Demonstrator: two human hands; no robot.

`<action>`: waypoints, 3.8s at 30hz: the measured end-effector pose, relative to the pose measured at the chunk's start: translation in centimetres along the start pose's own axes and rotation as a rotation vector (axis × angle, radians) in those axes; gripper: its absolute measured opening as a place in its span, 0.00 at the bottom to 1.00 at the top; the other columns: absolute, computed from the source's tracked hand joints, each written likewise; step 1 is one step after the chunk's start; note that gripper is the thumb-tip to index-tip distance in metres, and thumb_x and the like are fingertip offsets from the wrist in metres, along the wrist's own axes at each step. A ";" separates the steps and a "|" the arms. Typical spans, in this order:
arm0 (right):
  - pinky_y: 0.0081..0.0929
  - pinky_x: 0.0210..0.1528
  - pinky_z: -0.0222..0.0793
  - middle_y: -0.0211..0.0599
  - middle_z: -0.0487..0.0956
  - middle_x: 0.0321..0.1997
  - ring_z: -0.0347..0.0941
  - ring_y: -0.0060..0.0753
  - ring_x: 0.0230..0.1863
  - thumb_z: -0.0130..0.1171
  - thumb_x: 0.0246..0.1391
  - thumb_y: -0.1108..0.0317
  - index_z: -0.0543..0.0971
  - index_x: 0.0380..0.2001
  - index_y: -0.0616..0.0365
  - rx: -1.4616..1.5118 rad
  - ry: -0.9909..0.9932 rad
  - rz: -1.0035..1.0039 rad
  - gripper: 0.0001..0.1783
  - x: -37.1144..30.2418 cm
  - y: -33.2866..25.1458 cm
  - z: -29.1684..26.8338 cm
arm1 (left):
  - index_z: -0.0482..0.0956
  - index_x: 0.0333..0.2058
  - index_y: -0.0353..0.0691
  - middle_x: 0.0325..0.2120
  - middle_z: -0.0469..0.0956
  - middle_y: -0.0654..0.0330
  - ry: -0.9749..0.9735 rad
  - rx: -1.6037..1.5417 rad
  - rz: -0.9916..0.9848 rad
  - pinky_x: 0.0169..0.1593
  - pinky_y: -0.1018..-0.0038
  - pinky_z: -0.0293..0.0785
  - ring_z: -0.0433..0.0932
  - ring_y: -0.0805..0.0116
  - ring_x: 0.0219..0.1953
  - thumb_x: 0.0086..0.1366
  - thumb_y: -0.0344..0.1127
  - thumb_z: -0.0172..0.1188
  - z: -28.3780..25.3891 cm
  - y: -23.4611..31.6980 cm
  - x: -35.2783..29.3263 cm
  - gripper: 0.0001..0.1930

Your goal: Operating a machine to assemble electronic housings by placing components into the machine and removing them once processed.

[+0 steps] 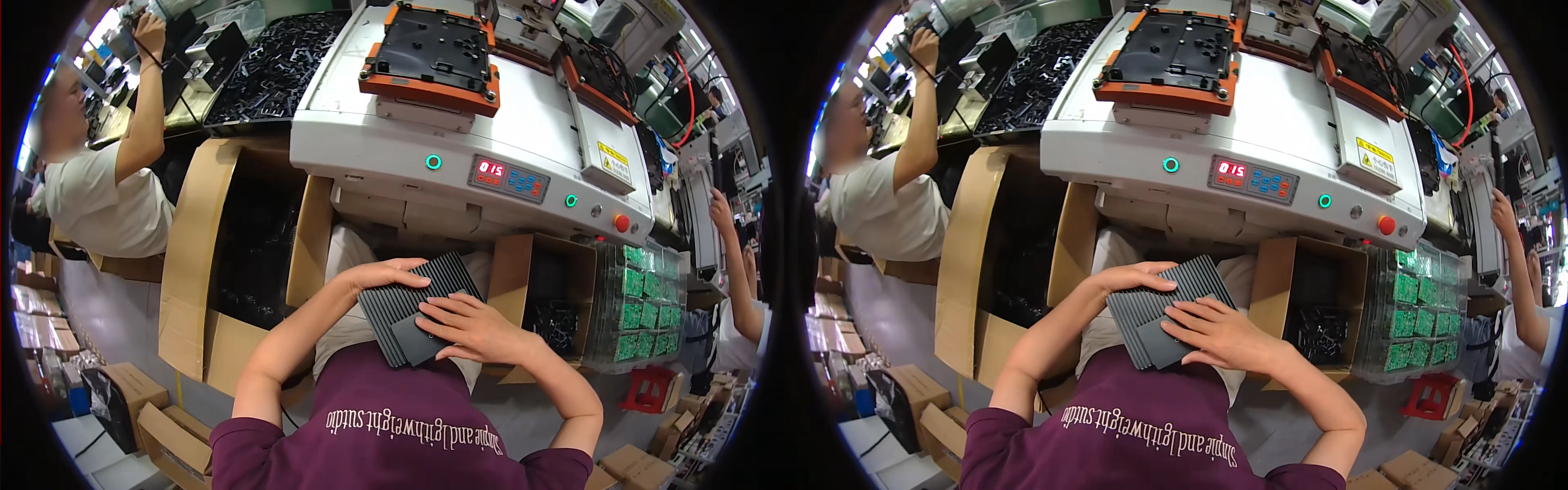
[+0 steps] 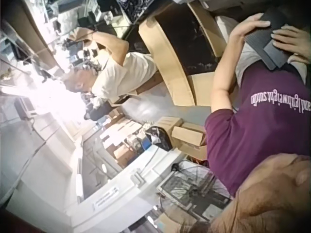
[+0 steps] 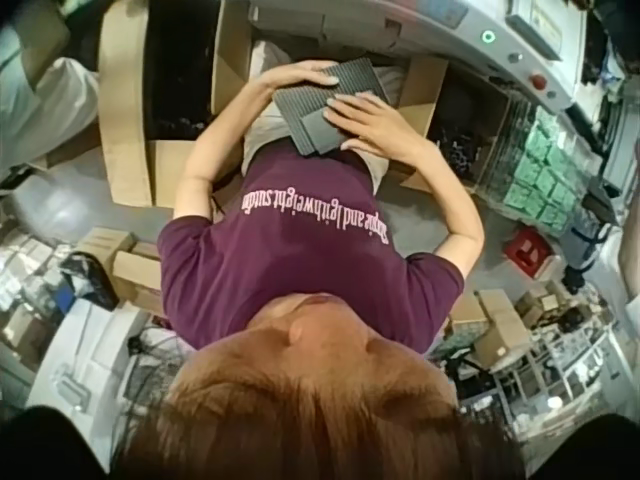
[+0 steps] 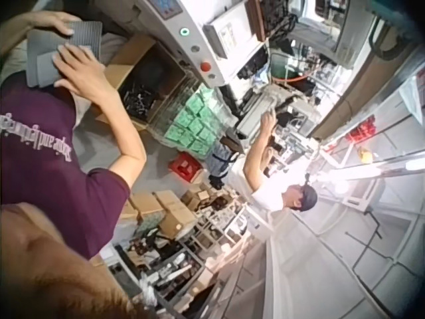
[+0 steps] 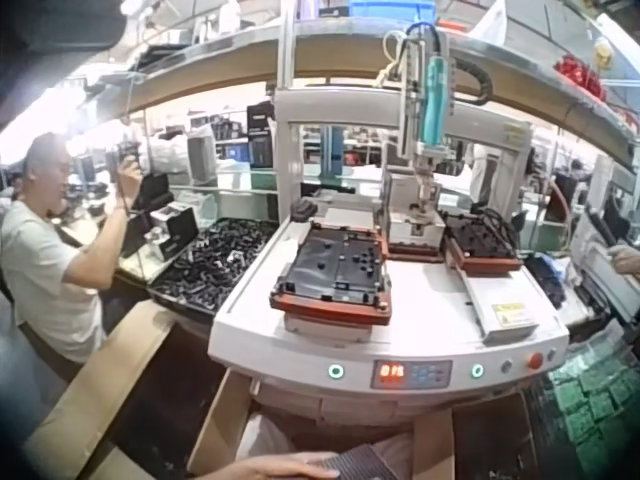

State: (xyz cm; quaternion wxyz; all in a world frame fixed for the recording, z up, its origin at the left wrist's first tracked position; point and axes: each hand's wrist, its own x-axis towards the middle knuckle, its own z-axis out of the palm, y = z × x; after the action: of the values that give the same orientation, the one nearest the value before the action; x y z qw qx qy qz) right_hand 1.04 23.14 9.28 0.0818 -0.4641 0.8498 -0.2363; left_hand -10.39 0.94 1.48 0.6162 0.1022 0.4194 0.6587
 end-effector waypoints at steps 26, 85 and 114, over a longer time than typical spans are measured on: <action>0.32 0.45 0.69 0.48 0.76 0.42 0.74 0.42 0.41 0.53 0.62 0.62 0.72 0.52 0.65 -0.244 1.245 0.515 0.20 10.2 5.6 -13.4 | 0.69 0.54 0.32 0.47 0.76 0.54 0.566 -0.439 0.625 0.55 0.68 0.71 0.76 0.62 0.49 0.51 0.26 0.68 6.3 -2.7 -7.9 0.30; 0.39 0.58 0.62 0.58 0.75 0.52 0.70 0.54 0.55 0.49 0.61 0.58 0.73 0.52 0.65 -0.159 1.549 1.098 0.23 -35.0 34.7 -23.3 | 0.65 0.57 0.34 0.45 0.77 0.49 0.640 -0.496 0.493 0.47 0.61 0.80 0.80 0.55 0.45 0.51 0.23 0.59 6.0 -2.2 -8.2 0.32; 0.22 0.51 0.68 0.34 0.77 0.47 0.73 0.22 0.47 0.53 0.61 0.65 0.73 0.51 0.63 1.022 1.010 0.601 0.18 5.0 -1.0 -13.2 | 0.58 0.62 0.40 0.54 0.68 0.56 0.228 -0.248 0.893 0.56 0.69 0.69 0.71 0.66 0.53 0.63 0.33 0.59 9.9 9.6 -7.3 0.31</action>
State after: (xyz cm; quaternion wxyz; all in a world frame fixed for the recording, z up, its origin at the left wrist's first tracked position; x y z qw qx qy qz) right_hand -5.71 22.83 21.73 -0.0506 0.0455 0.6589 -0.7491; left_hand -9.29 -0.35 17.02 0.2307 0.1252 0.3174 0.9113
